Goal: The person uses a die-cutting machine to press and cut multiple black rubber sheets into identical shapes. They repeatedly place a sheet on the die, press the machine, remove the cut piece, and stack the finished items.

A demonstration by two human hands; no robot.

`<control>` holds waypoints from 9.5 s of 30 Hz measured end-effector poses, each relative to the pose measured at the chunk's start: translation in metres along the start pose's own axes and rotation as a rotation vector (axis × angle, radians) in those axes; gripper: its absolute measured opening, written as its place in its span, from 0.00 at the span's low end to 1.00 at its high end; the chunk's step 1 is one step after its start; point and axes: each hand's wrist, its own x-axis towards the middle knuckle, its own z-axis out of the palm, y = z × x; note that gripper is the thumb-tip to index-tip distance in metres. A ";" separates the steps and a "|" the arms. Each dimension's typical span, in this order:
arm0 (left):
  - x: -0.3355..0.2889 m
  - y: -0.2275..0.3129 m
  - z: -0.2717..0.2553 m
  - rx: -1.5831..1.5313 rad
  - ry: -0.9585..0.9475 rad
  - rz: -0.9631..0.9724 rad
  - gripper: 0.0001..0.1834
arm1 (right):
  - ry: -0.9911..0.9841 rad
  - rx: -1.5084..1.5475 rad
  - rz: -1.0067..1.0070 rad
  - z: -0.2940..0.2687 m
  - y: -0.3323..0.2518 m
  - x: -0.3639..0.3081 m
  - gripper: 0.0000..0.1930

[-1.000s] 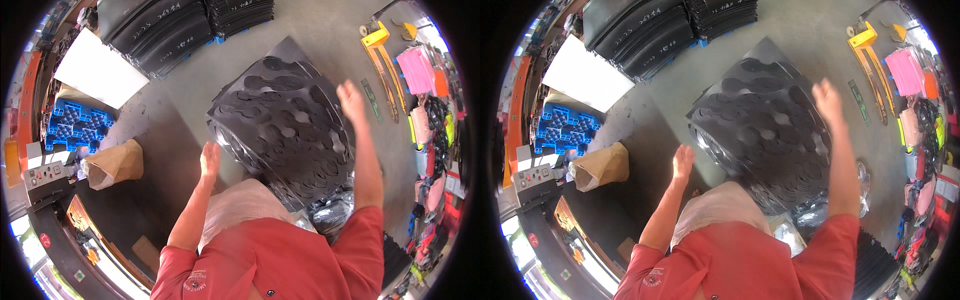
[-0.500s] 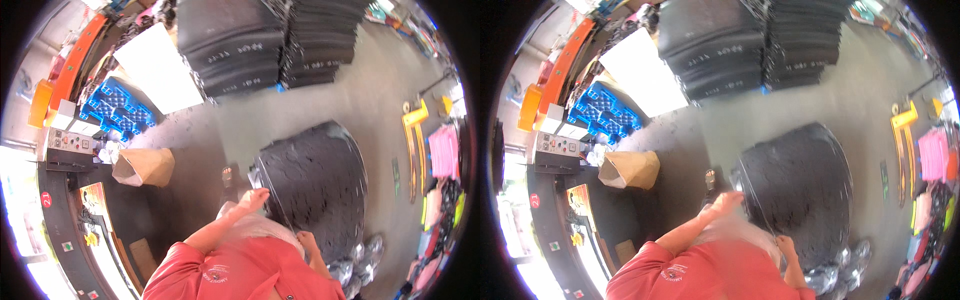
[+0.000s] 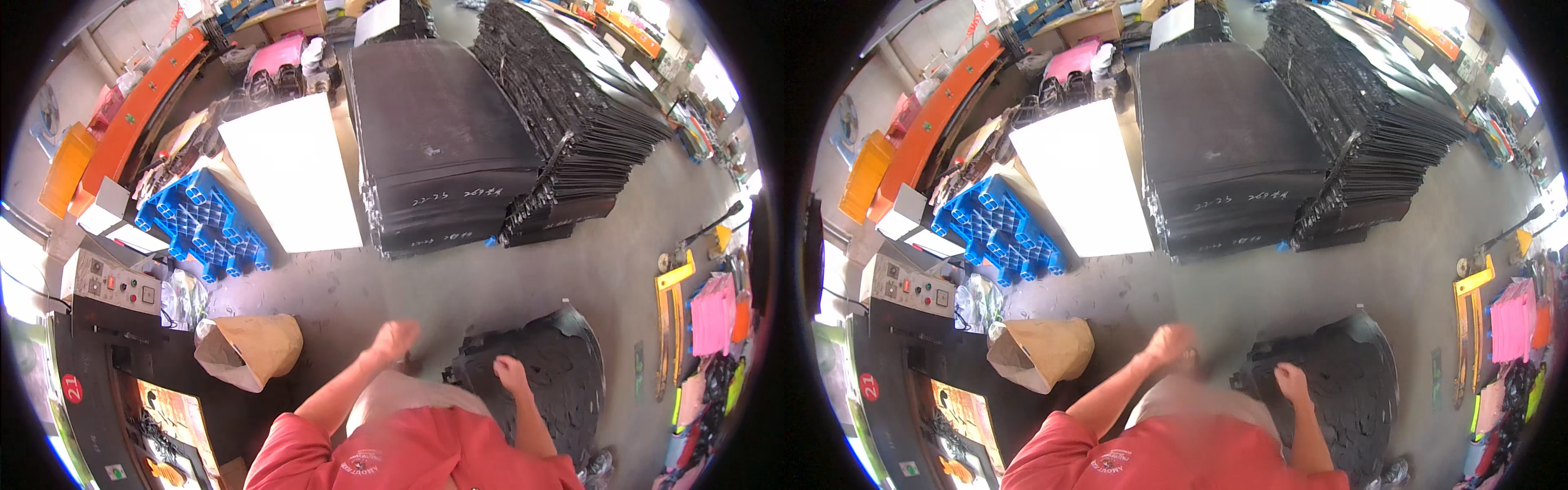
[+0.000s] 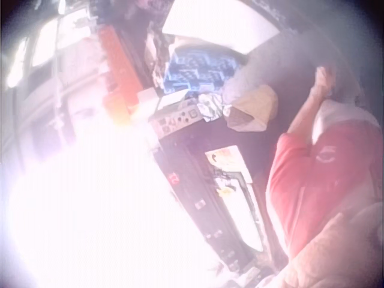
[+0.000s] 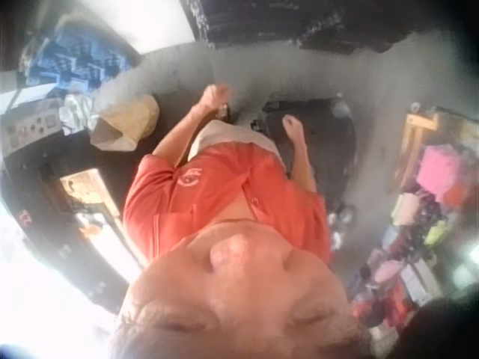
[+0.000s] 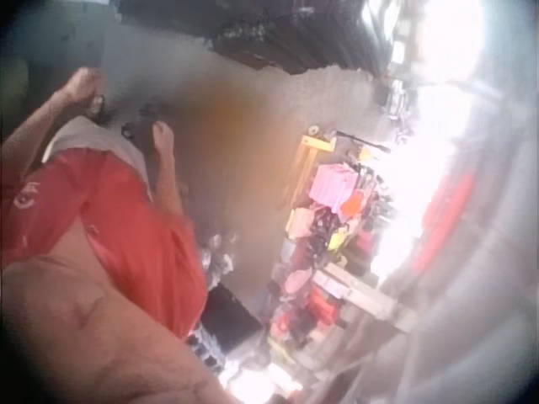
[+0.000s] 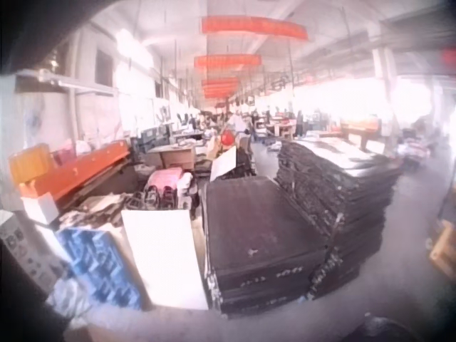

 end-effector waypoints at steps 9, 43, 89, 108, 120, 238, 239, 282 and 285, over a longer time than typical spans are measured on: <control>0.138 -0.116 -0.154 -0.710 0.597 -0.491 0.20 | -0.086 0.398 -0.094 -0.042 -0.221 0.176 0.19; 0.547 -0.262 -0.282 0.200 0.910 -0.695 0.18 | 0.550 -0.450 -0.566 -0.157 -0.475 0.829 0.30; 0.576 0.027 -0.353 0.020 0.370 0.135 0.10 | 0.111 1.318 -0.172 -0.295 -0.505 0.700 0.44; 0.350 0.100 -0.425 -0.439 0.576 0.594 0.14 | 0.473 1.247 -0.826 -0.296 -0.590 0.437 0.21; 0.030 0.048 -0.364 -0.674 0.855 -0.447 0.16 | -0.008 0.740 -1.378 -0.070 -0.671 0.257 0.49; -1.368 0.272 0.017 0.181 1.701 -2.128 0.18 | -0.875 -0.222 -1.450 0.689 -0.518 -0.711 0.26; -1.381 0.251 0.010 0.293 1.618 -2.180 0.18 | -0.761 -0.302 -1.511 0.713 -0.529 -0.716 0.28; -1.371 0.229 -0.005 0.323 1.539 -2.192 0.20 | -0.671 -0.009 -1.452 0.817 -0.572 -0.756 0.14; -1.375 0.178 -0.019 0.598 1.355 -2.121 0.21 | -0.495 -0.187 -1.525 0.804 -0.568 -0.728 0.15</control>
